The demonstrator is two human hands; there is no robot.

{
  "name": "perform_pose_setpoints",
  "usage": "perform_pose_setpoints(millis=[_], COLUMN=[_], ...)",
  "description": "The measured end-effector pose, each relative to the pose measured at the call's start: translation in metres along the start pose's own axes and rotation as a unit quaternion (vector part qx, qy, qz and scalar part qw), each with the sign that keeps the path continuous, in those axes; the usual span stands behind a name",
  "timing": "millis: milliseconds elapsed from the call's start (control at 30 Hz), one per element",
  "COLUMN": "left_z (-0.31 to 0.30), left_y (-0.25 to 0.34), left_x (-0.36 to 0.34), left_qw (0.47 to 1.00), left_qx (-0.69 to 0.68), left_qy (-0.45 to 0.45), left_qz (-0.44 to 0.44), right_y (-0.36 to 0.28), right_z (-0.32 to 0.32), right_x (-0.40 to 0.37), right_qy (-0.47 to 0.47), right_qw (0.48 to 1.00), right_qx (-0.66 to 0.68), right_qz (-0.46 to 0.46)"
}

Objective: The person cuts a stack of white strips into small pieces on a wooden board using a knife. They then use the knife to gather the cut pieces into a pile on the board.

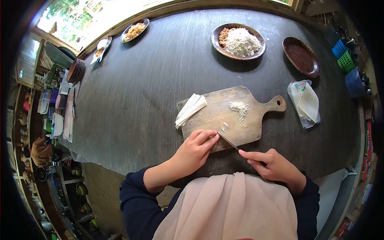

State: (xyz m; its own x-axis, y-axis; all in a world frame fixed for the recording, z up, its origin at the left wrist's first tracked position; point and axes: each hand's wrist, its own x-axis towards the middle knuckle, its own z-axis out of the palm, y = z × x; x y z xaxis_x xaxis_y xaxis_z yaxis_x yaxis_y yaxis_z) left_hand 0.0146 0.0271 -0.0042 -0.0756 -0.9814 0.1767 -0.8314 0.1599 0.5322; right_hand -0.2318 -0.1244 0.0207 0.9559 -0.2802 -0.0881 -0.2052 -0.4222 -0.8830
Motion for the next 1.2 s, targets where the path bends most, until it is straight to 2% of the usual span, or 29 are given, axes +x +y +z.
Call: perform_pose_setpoints(millis=[267, 433, 567, 667, 1033, 1200], left_z=[0.0000, 0.0019, 0.0009, 0.0007, 0.0009, 0.0016], left_y=[-0.0001, -0.0004, -0.0005, -0.0004, 0.0015, -0.0002], left_x=[-0.0003, -0.0008, -0.0010, -0.0007, -0.0009, -0.0014], left_qw=[1.000, 1.000, 1.000, 1.000, 1.000, 1.000], left_qx=[0.014, 0.023, 0.025, 0.021, 0.030, 0.028], left_qy=[0.001, 0.000, -0.002, 0.002, 0.002, 0.005], left_qz=[0.003, 0.006, 0.005, 0.001, -0.002, 0.003], right_y=[-0.0025, -0.0052, -0.0006, -0.0007, -0.0025, -0.0030], right_z=[0.0028, 0.0062, 0.0043, -0.0019, 0.0004, -0.0011], right_x=[0.0002, 0.0012, 0.0005, 0.0006, 0.0004, 0.0005], right_qy=[0.002, 0.009, 0.014, -0.022, 0.017, 0.002], right_qw=[0.999, 0.999, 1.000, 0.999, 0.999, 1.000], right_qx=[0.031, -0.029, -0.013, 0.011, 0.023, 0.009], right_qz=[0.017, 0.025, 0.008, 0.025, 0.035, 0.012])
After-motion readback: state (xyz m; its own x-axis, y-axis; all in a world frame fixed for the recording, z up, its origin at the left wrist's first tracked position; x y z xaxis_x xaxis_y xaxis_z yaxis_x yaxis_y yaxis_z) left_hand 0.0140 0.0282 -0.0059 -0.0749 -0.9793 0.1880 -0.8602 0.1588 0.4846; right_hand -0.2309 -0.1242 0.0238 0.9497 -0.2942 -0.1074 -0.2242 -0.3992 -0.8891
